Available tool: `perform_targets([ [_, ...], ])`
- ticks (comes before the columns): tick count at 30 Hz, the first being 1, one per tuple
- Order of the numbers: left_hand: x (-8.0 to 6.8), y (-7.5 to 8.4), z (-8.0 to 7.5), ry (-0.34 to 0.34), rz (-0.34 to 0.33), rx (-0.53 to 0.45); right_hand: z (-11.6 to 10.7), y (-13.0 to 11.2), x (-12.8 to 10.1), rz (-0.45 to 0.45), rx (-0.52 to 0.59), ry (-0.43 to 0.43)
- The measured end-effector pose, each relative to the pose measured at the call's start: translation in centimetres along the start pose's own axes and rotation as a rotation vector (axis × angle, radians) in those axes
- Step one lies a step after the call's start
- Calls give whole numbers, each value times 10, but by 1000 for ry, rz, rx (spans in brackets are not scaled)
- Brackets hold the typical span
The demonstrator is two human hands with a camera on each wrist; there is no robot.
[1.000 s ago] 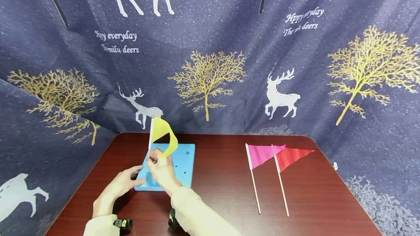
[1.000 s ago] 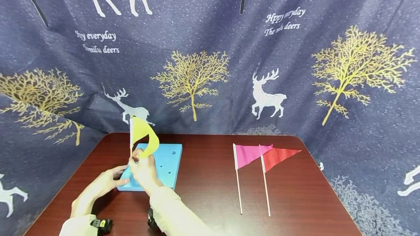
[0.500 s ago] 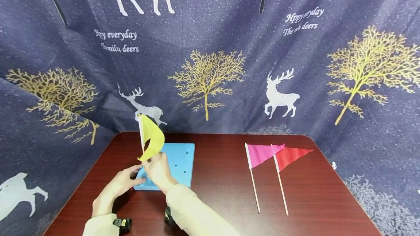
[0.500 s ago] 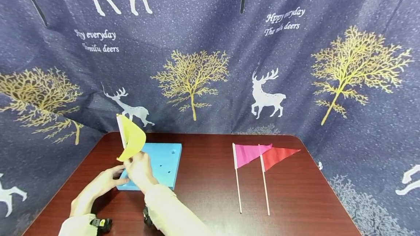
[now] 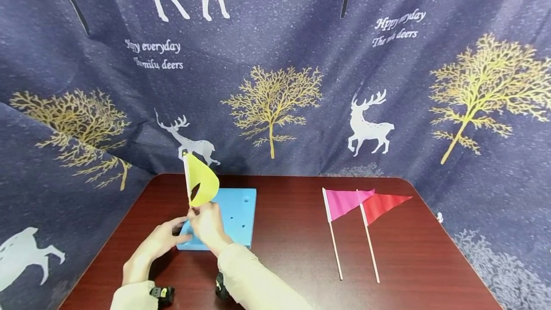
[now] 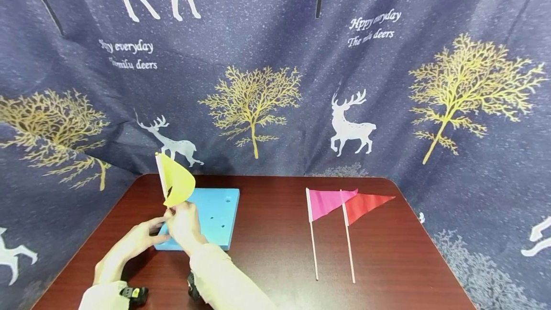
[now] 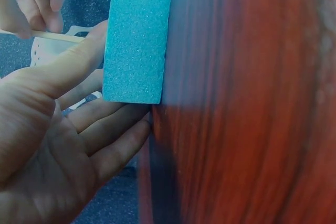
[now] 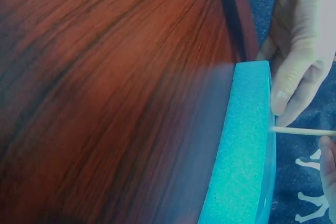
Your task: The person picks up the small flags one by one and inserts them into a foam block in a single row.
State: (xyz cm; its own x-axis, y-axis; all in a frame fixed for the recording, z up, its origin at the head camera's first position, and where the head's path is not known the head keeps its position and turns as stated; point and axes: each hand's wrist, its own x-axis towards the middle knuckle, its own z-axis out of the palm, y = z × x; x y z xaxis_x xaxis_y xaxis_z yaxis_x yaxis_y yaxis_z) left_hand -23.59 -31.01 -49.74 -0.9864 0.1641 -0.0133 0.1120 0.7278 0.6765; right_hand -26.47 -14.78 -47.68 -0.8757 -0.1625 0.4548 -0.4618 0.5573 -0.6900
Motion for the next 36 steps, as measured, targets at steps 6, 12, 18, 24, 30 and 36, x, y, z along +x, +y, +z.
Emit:
perform_targets([
  [6,3,1,3,-2,14,6,-3,3,-3,8,24,12],
  [12,4,2,3,3,13,23,-5,5,-3,-14,26,16],
  [18,4,5,0,-23,4,21,-10,10,-4,7,31,-12],
  [24,3,2,-2,-25,4,26,-22,16,-4,-38,-23,-33],
  [30,2,0,-4,-30,-8,24,-35,27,-8,-17,-37,-115],
  [36,1,1,-4,-42,-38,2,-58,36,-20,31,-84,-195],
])
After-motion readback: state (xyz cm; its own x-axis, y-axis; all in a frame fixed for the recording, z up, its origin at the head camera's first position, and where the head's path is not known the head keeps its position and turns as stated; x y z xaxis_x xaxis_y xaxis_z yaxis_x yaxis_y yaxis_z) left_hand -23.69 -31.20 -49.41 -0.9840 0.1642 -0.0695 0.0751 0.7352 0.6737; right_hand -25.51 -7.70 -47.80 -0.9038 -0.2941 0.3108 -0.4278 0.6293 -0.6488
